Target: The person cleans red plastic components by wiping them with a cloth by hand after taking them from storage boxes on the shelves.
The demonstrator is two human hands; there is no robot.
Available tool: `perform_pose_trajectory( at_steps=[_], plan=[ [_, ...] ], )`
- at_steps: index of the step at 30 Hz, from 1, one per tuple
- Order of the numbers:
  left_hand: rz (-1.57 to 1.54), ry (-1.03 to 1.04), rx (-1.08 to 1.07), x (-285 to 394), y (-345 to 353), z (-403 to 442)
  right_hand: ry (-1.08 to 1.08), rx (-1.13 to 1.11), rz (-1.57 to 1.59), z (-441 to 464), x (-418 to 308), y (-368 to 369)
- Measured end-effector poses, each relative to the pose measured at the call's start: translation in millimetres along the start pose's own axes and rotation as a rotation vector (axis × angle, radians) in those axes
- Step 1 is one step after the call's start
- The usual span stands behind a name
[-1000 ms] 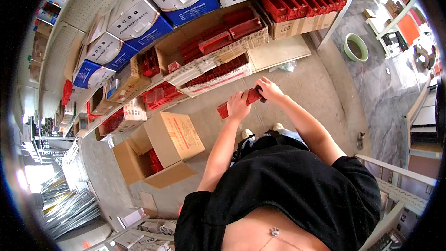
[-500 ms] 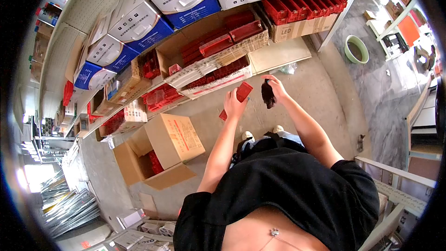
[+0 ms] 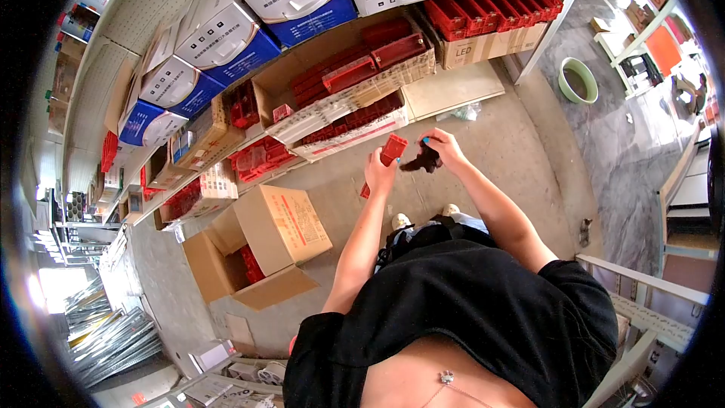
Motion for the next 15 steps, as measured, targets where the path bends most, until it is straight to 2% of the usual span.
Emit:
perform_pose_trajectory(
  at_steps=[6, 10, 15],
  plan=[
    [0.055, 0.014, 0.011, 3, 3, 1, -0.190, 0.080, -0.784, -1, -14, 17],
    [0.116, 0.078, -0.020, 23, 6, -2, -0.430, 0.301, -0.627, 4, -12, 27],
    [0.277, 0.126, -0.027, 46, 10, -9, -0.528, 0.322, -0.898, 5, -11, 30]
  ],
)
Point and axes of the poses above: each hand's wrist, its own z-axis towards the middle knuckle, its own y-axis out of the palm, x = y × z, the point moved 7 cm from there along z, towards the middle knuckle, and after that the axes turned 5 degrees about x, right-handed, at the moved point
